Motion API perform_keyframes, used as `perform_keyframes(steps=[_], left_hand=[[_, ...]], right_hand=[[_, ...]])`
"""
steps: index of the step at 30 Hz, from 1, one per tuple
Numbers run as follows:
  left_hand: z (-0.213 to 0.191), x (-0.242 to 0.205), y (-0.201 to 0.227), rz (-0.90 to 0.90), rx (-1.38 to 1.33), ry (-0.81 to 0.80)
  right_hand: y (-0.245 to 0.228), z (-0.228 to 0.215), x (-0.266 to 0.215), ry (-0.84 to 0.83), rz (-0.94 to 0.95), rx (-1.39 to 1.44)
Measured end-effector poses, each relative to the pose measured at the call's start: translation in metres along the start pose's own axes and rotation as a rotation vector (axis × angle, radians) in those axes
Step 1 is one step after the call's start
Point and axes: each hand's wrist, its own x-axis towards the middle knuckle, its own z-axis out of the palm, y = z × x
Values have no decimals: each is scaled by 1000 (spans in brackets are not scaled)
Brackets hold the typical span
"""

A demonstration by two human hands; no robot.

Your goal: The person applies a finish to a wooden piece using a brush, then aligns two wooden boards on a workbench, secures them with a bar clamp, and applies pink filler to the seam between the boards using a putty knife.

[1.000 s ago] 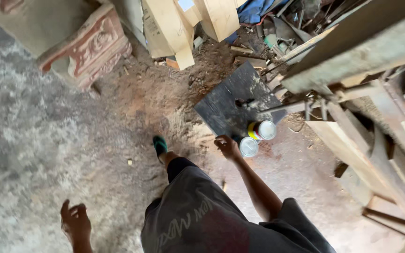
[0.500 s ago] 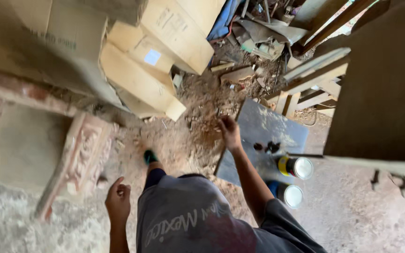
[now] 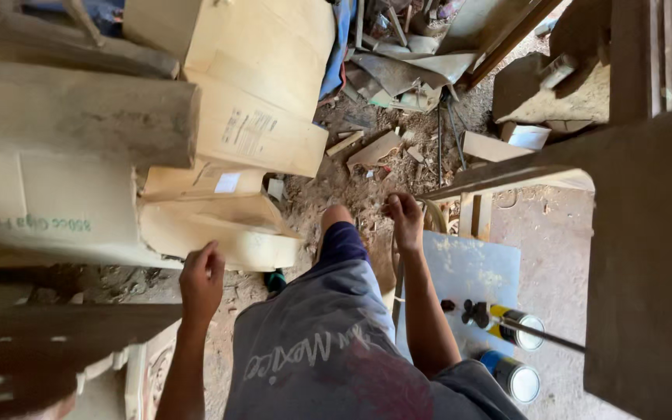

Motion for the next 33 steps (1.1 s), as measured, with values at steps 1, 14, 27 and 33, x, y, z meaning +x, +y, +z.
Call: perform_keyframes(steps=[1, 14, 27, 33], left_hand=[[1, 25, 11, 85, 14, -20], [152, 346, 165, 62, 16, -58], [278, 438, 189, -47, 6, -67], [367, 612, 187, -25, 284, -42]], right_hand=[[3, 0, 17, 28, 28, 23], [-25, -39, 371, 65, 195, -155], [-43, -35, 661, -71, 66, -292], [21, -18, 935, -78, 44, -436]])
